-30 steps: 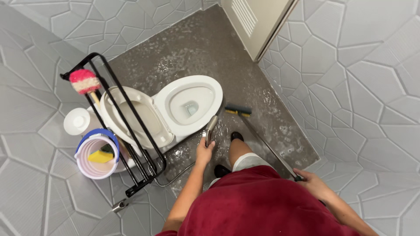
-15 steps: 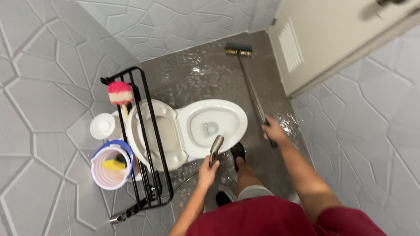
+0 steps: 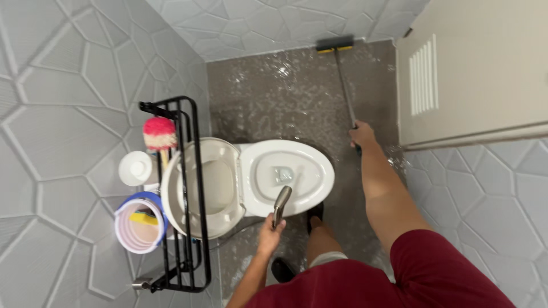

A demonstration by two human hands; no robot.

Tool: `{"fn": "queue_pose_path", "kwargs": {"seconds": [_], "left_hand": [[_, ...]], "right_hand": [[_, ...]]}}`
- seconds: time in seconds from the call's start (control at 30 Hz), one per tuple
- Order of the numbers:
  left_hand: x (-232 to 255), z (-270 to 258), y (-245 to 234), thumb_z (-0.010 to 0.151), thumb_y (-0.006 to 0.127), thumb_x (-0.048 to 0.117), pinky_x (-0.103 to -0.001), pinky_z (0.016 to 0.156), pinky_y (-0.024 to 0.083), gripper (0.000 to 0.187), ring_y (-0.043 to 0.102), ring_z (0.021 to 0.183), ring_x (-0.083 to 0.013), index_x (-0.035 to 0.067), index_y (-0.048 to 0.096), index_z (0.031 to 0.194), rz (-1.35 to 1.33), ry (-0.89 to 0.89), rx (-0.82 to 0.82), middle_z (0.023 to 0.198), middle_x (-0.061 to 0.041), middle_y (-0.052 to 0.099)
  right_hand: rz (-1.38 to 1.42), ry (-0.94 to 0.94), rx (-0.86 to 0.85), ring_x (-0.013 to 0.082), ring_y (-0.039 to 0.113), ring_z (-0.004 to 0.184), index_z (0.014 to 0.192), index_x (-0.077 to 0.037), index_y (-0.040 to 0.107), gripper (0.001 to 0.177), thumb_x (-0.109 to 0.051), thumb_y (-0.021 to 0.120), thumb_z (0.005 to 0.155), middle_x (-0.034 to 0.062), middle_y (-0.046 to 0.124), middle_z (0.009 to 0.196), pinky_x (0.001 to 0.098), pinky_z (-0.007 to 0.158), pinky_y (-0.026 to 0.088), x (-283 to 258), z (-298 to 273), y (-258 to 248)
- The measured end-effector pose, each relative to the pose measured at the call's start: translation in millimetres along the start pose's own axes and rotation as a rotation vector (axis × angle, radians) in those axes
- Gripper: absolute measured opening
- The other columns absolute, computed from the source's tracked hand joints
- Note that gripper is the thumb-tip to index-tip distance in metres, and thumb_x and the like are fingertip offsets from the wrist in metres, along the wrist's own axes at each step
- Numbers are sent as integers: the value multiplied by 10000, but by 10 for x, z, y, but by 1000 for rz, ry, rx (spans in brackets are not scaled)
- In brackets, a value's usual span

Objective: The person rinses the bathroom floor and toilet using a handheld bidet sprayer and a floor squeegee. They spray water to remove soap suds and push the water toward the drain while occasionally rinsing the toilet bowl and seat.

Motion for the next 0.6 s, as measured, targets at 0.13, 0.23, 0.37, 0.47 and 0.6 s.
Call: {"fn": "queue_pose_path", "kwargs": {"seconds": [0.13,0.23,0.37,0.47,0.6], "left_hand": [[26,-76,61,922,709,251,-372,731,505,246,591,738,-206,88,622,1085,91,-14,-51,794,-90,644],[-54,-177,92,926,709,257,-383,728,504,261,579,732,-230,71,620,1086,133,42,-74,790,-104,633],[-463,-360,123,929,716,256,-387,732,501,295,558,748,-242,53,620,1121,120,181,-149,802,-116,620],[-867,-631,60,923,725,231,-365,809,498,377,634,896,-189,47,619,1235,69,442,-122,992,-73,687],[-1208,-1093,-2,902,732,235,-358,782,519,376,613,804,-211,61,629,1218,68,206,-217,884,-96,679]], "right_hand": [[52,73,37,217,643,564,1457,-118,550,558,-46,638,911,112,671,767,374,517,553,589,-610,1],[8,84,18,203,646,557,1503,-177,504,626,-94,664,904,115,679,723,362,540,558,1147,-1346,22],[-125,-44,27,182,630,541,1500,-188,525,609,-145,686,914,95,672,721,355,542,527,2084,-2958,137],[48,199,-20,240,578,553,1544,-201,473,666,-119,650,907,156,656,711,410,547,497,2986,-4550,390],[-146,154,-60,178,692,767,1510,-169,471,727,-177,765,845,103,766,1038,324,726,571,3643,-6438,579]]}}
Point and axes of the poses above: each hand's wrist, its own z-axis towards the middle knuckle, its own y-axis out of the palm, x = y × z, the point moved 2 cm from there along z, towards the middle knuckle
